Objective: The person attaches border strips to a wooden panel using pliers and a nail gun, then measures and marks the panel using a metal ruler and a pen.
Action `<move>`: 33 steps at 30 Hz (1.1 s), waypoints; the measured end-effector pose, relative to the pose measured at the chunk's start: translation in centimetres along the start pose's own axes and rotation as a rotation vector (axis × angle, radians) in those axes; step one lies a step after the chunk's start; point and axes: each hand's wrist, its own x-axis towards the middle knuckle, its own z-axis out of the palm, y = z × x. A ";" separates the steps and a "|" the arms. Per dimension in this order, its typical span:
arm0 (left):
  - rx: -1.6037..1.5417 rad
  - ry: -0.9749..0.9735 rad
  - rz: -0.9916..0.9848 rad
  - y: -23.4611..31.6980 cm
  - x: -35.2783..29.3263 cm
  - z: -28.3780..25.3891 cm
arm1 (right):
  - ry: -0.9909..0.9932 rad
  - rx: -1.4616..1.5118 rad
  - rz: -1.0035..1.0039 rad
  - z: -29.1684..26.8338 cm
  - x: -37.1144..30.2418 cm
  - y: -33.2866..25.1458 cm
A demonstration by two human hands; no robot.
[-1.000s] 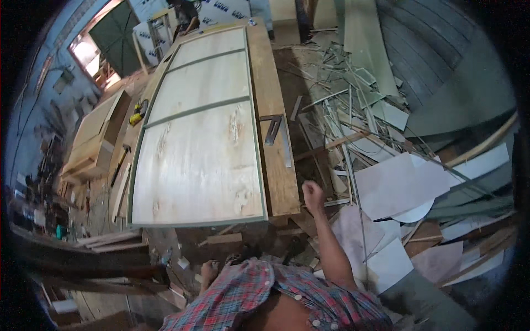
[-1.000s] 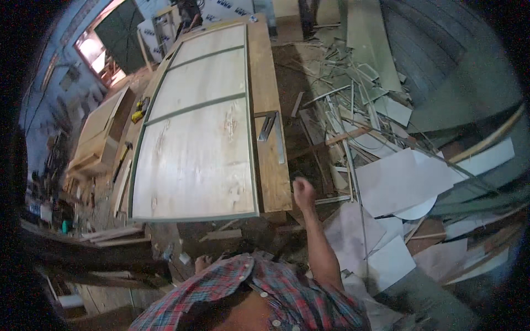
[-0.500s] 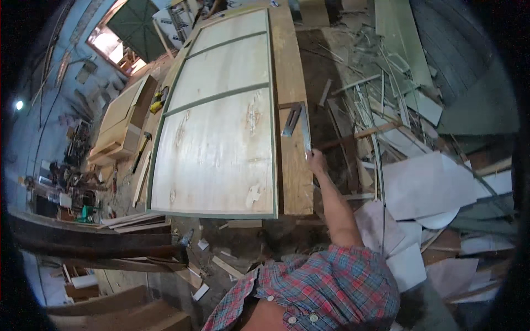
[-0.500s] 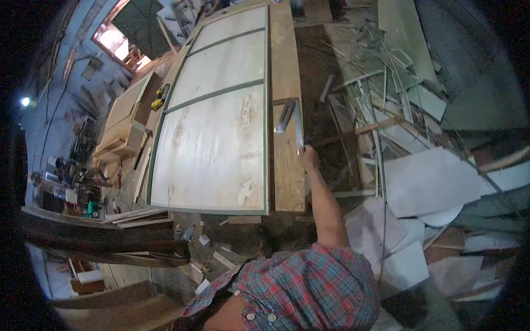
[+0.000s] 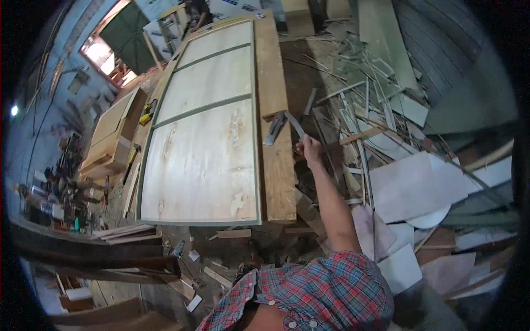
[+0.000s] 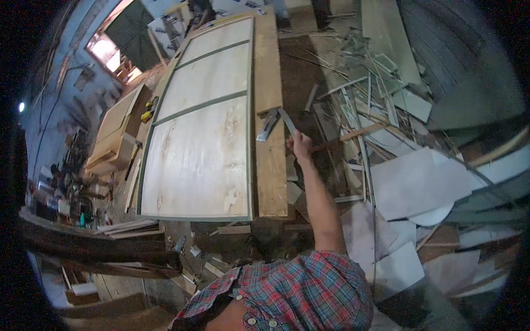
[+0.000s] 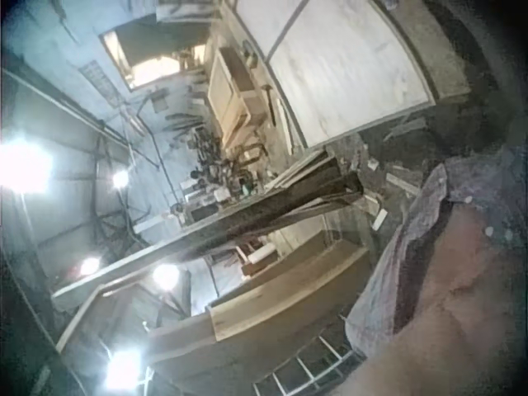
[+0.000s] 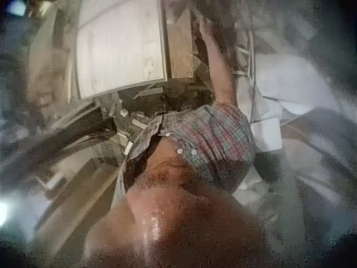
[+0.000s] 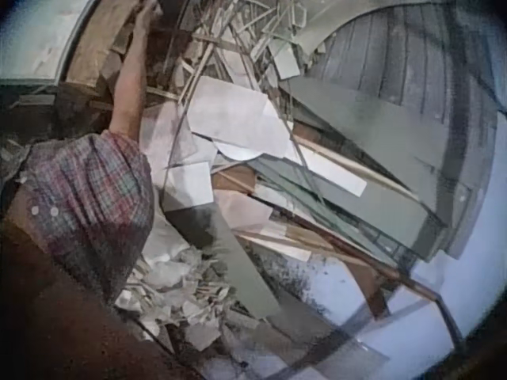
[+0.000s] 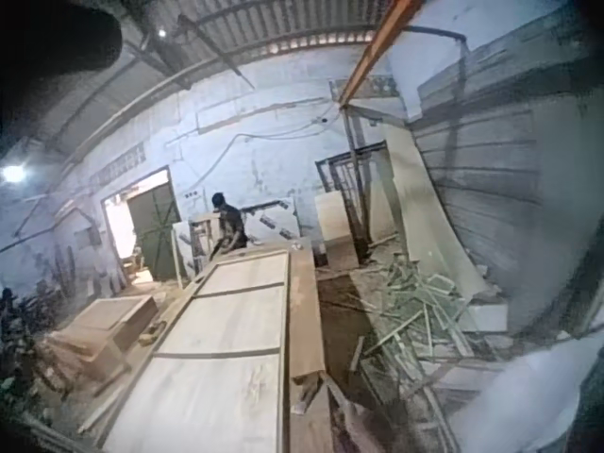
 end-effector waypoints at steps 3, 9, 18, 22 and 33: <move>-0.018 0.104 0.125 5.2 1.0 -3.3 | 0.071 0.144 -0.069 -0.7 -1.5 -0.8; -0.233 0.073 0.503 24.3 -1.1 -6.6 | 0.139 0.287 -0.119 -7.3 -8.9 -0.4; -0.298 -0.704 0.691 47.1 -4.5 3.4 | 0.101 0.480 -0.004 -14.8 -33.9 0.0; 0.054 -1.056 0.851 51.7 -6.1 12.7 | 0.249 0.269 0.020 -16.7 -42.9 1.7; 0.328 -1.600 1.238 54.2 -15.4 27.3 | 0.261 -0.700 0.350 -17.3 -45.0 1.4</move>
